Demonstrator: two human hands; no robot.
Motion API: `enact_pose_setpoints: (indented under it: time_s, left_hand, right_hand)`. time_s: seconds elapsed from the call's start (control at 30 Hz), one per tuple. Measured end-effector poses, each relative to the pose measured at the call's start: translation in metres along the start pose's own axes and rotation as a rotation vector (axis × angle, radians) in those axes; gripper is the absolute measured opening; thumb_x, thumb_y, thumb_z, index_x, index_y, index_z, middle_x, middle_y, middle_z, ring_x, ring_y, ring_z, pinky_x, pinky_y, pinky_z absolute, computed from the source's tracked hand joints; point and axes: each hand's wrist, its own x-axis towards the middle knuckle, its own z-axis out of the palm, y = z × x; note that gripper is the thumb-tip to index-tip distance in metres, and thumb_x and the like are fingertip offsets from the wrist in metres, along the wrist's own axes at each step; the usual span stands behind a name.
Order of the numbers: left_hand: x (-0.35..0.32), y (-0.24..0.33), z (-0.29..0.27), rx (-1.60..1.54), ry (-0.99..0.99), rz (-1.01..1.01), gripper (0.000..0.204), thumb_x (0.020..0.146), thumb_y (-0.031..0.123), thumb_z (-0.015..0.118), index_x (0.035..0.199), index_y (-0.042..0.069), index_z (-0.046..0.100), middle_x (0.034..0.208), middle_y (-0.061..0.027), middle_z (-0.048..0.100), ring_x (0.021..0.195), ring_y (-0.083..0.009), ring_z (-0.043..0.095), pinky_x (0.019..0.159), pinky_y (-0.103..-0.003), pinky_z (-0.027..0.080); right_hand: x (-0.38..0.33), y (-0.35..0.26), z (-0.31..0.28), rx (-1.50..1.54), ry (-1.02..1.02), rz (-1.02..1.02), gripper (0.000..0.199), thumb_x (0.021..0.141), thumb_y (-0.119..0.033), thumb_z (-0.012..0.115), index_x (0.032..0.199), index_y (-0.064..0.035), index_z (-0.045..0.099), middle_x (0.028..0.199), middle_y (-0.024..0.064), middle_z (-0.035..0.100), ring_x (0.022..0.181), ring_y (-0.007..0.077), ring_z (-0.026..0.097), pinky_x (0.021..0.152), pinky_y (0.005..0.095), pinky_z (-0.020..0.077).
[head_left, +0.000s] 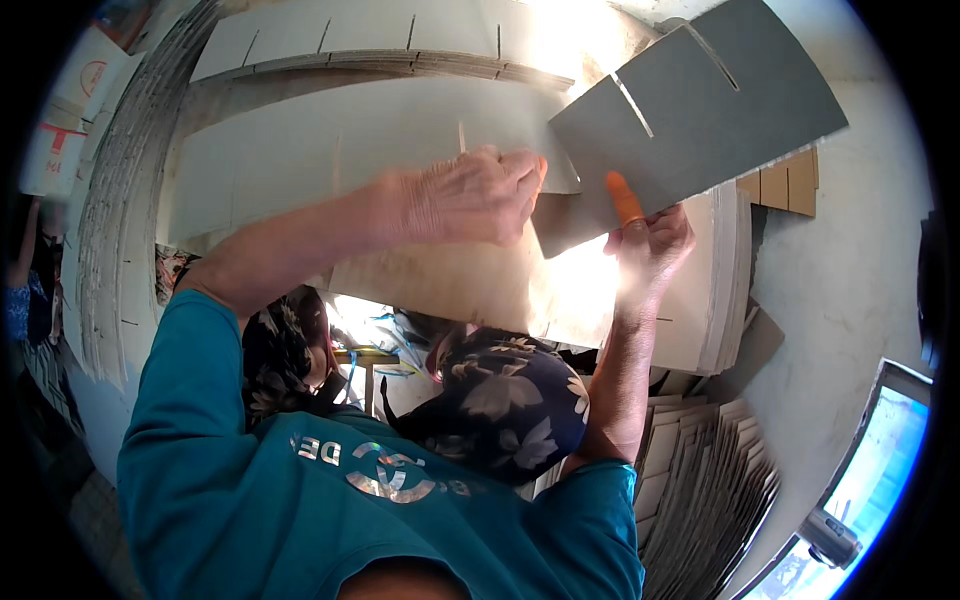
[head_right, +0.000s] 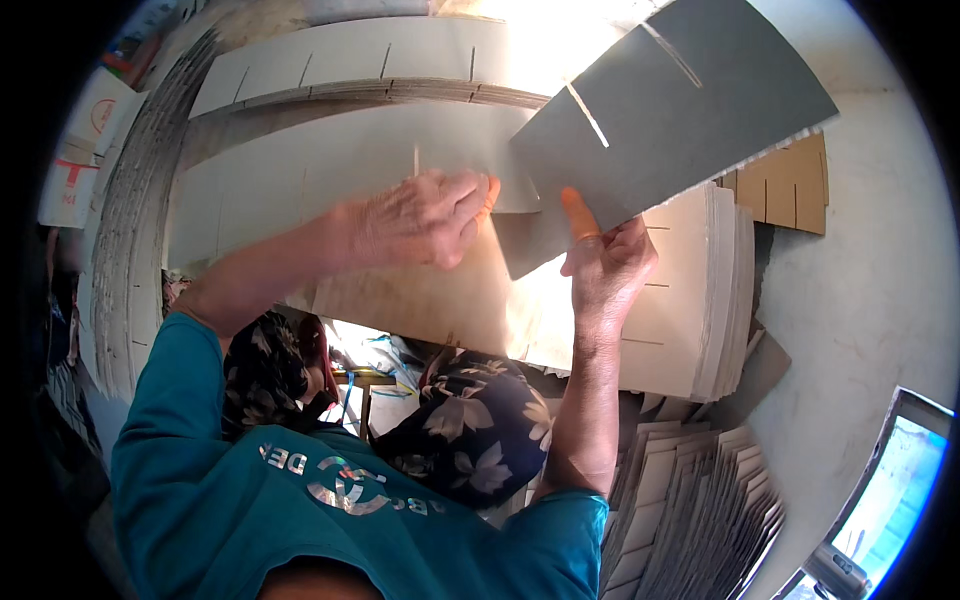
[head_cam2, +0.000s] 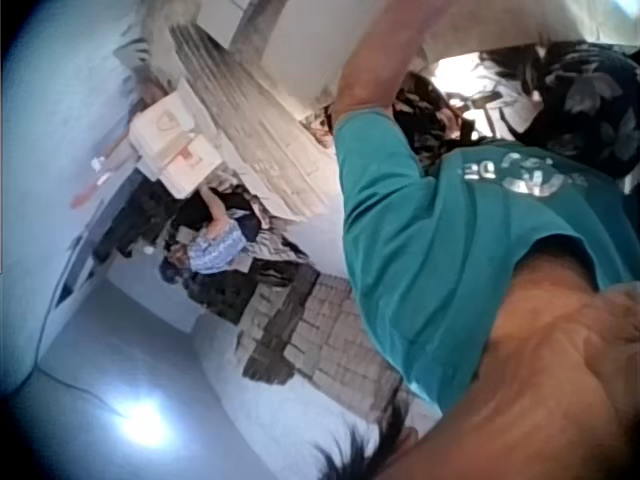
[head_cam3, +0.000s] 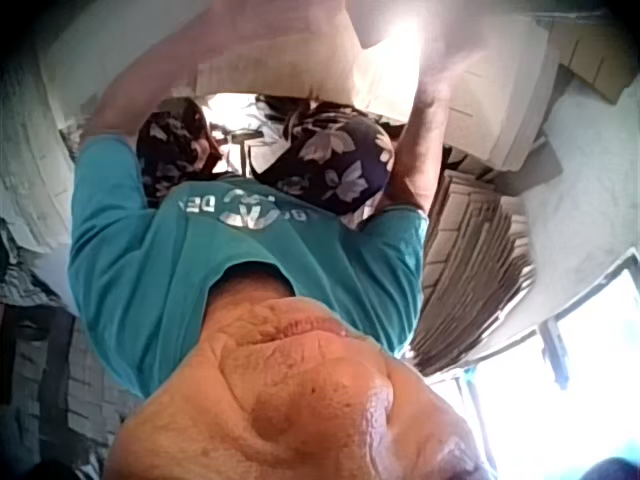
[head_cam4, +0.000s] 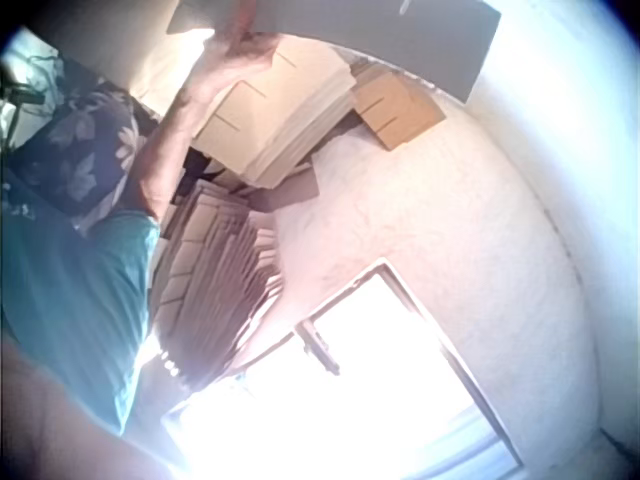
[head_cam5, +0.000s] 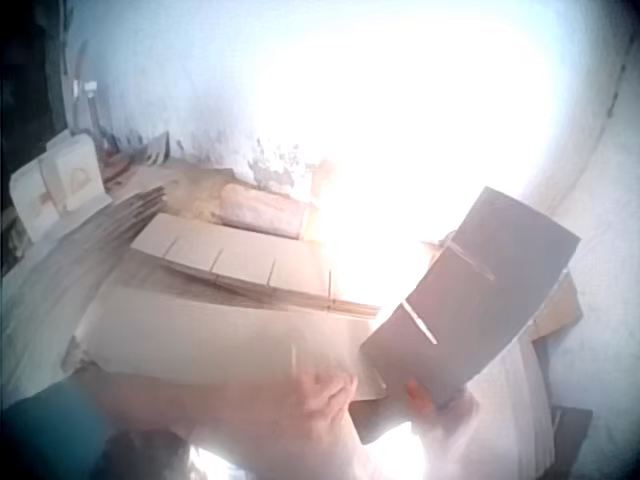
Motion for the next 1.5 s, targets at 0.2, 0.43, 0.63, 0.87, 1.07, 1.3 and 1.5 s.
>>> enact_pose_setpoints:
  time_s: [0.2, 0.43, 0.63, 0.87, 1.07, 1.3, 1.5]
  left_hand:
    - [-0.004, 0.015, -0.002, 0.027, 0.11, -0.042, 0.018, 0.062, 0.004, 0.065, 0.073, -0.009, 0.061, 0.074, -0.0076, 0.054, 0.071, -0.0151, 0.048, 0.045, -0.022, 0.043]
    - [-0.015, 0.017, -0.001, -0.491, 0.022, -0.323, 0.05, 0.071, 0.023, 0.07, 0.108, -0.008, 0.058, 0.095, -0.0127, 0.06, 0.082, -0.0241, 0.055, 0.065, -0.034, 0.05]
    - [-0.042, -0.094, 0.066, -0.025, -0.022, -0.784, 0.049, 0.078, 0.031, 0.067, 0.109, -0.004, 0.055, 0.107, -0.0097, 0.054, 0.099, -0.0246, 0.051, 0.081, -0.038, 0.041]
    - [-0.062, -0.117, 0.102, 0.309, -0.623, -0.414, 0.027, 0.085, 0.017, 0.057, 0.098, -0.007, 0.056, 0.091, -0.0115, 0.057, 0.088, -0.0232, 0.051, 0.071, -0.034, 0.043]
    - [-0.062, -0.124, 0.094, -0.104, -0.194, -0.614, 0.019, 0.08, 0.01, 0.062, 0.071, 0.002, 0.047, 0.079, -0.01, 0.055, 0.079, -0.0262, 0.053, 0.067, -0.036, 0.046]
    - [-0.065, -0.132, 0.091, -0.371, 0.009, -0.621, 0.035, 0.077, 0.009, 0.063, 0.112, 0.002, 0.057, 0.093, -0.0085, 0.058, 0.09, -0.0253, 0.056, 0.077, -0.035, 0.05]
    - [-0.014, -0.105, 0.052, -0.093, -0.127, -0.406, 0.045, 0.075, 0.001, 0.056, 0.12, -0.004, 0.052, 0.105, -0.0065, 0.054, 0.093, -0.0203, 0.054, 0.07, -0.029, 0.054]
  right_hand:
    - [-0.01, -0.008, 0.021, 0.281, 0.129, 0.004, 0.016, 0.082, -0.005, 0.065, 0.095, 0.0042, 0.06, 0.076, 0.0081, 0.064, 0.045, 0.0107, 0.052, 0.037, 0.0236, 0.0401]
    - [-0.009, 0.023, 0.043, 0.197, 0.068, 0.005, 0.021, 0.08, 0.01, 0.05, 0.098, 0.0075, 0.059, 0.064, 0.0079, 0.062, 0.042, 0.0071, 0.05, 0.038, 0.0209, 0.0395]
    - [-0.011, 0.012, 0.046, 0.057, 0.039, 0.007, 0.029, 0.073, 0.014, 0.045, 0.096, 0.0071, 0.061, 0.065, 0.0082, 0.063, 0.043, 0.007, 0.051, 0.041, 0.0211, 0.0403]
    - [-0.011, 0.004, 0.049, 0.118, 0.023, 0.01, 0.035, 0.069, 0.016, 0.041, 0.096, 0.008, 0.061, 0.071, 0.0096, 0.065, 0.049, 0.0081, 0.053, 0.043, 0.0214, 0.0424]
    - [-0.014, 0.007, 0.052, 0.127, 0.02, -0.001, 0.038, 0.067, 0.017, 0.038, 0.098, 0.0081, 0.06, 0.072, 0.0114, 0.064, 0.049, 0.0087, 0.054, 0.043, 0.0221, 0.0439]
    - [-0.018, 0.008, 0.05, 0.116, -0.004, 0.069, 0.037, 0.07, 0.016, 0.038, 0.098, 0.0074, 0.06, 0.067, 0.0099, 0.063, 0.05, 0.0088, 0.054, 0.044, 0.0218, 0.0438]
    - [-0.017, 0.012, 0.053, 0.241, 0.054, 0.067, 0.032, 0.074, 0.015, 0.039, 0.097, 0.0076, 0.06, 0.067, 0.0073, 0.063, 0.048, 0.0083, 0.052, 0.043, 0.0206, 0.0416]
